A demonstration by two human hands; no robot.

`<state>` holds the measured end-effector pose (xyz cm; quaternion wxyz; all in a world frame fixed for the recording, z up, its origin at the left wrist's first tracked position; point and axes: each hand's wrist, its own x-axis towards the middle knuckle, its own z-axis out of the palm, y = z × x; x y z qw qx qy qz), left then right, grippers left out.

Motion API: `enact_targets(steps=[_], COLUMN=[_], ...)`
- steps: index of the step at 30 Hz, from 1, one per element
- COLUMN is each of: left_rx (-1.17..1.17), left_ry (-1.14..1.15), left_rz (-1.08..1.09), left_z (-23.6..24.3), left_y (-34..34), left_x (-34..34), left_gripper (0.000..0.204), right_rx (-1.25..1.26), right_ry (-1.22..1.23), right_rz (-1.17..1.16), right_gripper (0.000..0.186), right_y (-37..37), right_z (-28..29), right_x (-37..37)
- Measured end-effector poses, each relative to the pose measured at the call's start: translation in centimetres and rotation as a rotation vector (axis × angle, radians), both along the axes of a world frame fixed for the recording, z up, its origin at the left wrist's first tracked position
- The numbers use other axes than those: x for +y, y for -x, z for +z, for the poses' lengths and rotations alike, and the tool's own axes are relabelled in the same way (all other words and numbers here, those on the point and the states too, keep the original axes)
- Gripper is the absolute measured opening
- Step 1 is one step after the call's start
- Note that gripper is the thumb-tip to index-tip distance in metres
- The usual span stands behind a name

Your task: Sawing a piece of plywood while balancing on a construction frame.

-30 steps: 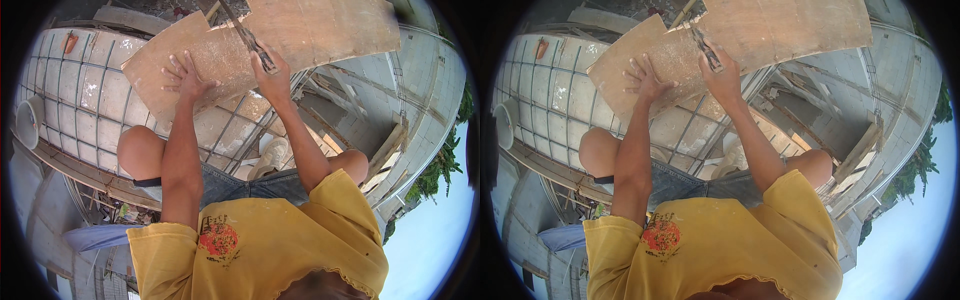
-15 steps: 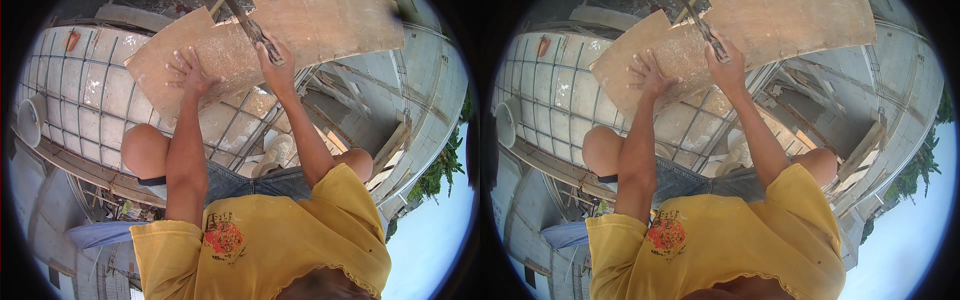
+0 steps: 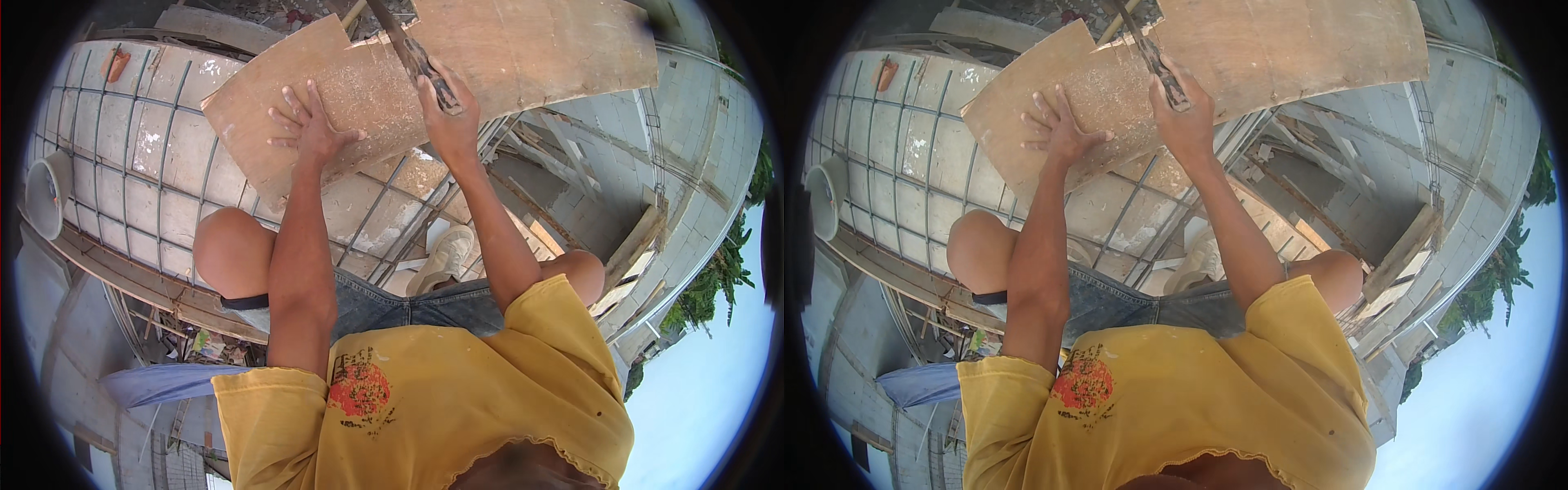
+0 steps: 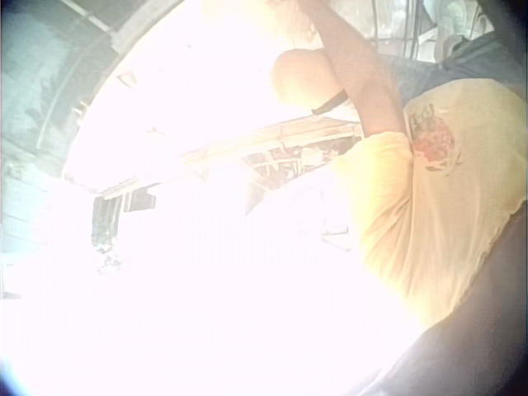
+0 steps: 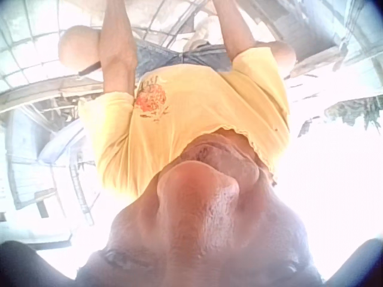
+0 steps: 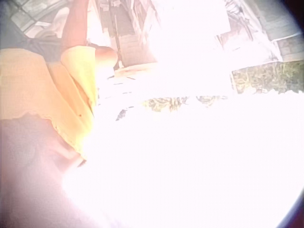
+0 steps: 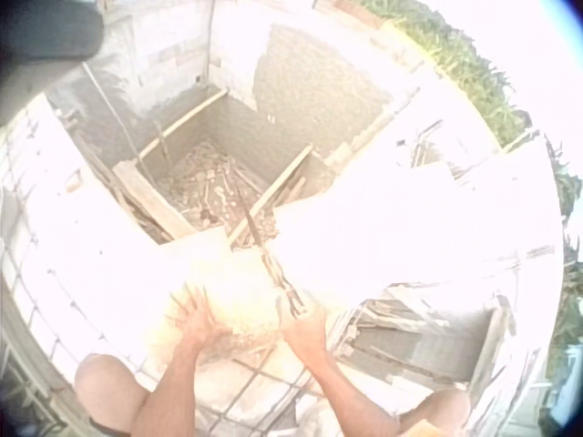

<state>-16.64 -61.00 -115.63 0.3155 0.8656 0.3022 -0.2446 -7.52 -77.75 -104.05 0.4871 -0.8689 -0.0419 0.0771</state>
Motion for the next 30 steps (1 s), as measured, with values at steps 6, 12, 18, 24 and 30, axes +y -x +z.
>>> enact_targets(steps=[6, 12, 18, 24, 30], left_rx=[-0.092, 0.052, 0.169, 0.126, 0.053], left_ry=[-0.064, -0.003, 0.074, 0.112, 0.094], left_rz=[0.06, -0.01, -0.028, -0.008, -0.03], left_z=[-0.7, -1.3, 0.9, 1.0, 0.3], left_y=[-0.4, -0.4, 0.5, 1.4, 0.1], left_x=[2.1, 1.8, -0.2, 0.5, 0.4], left_gripper=[0.146, 0.147, 0.146, 0.144, 0.142], right_rx=[0.141, 0.135, 0.0, 0.221, 0.164], right_ry=[0.015, 0.074, 0.004, 0.228, 0.355], right_rz=[-0.033, 0.0, 0.035, -0.046, -0.037], right_gripper=[0.041, 0.039, 0.037, 0.043, 0.042], right_y=[8.4, 13.8, -3.7, 14.4, 15.1], right_z=[2.9, 8.5, -1.1, 10.4, 14.0], right_x=[-4.6, -8.0, 3.2, -6.5, -5.7])
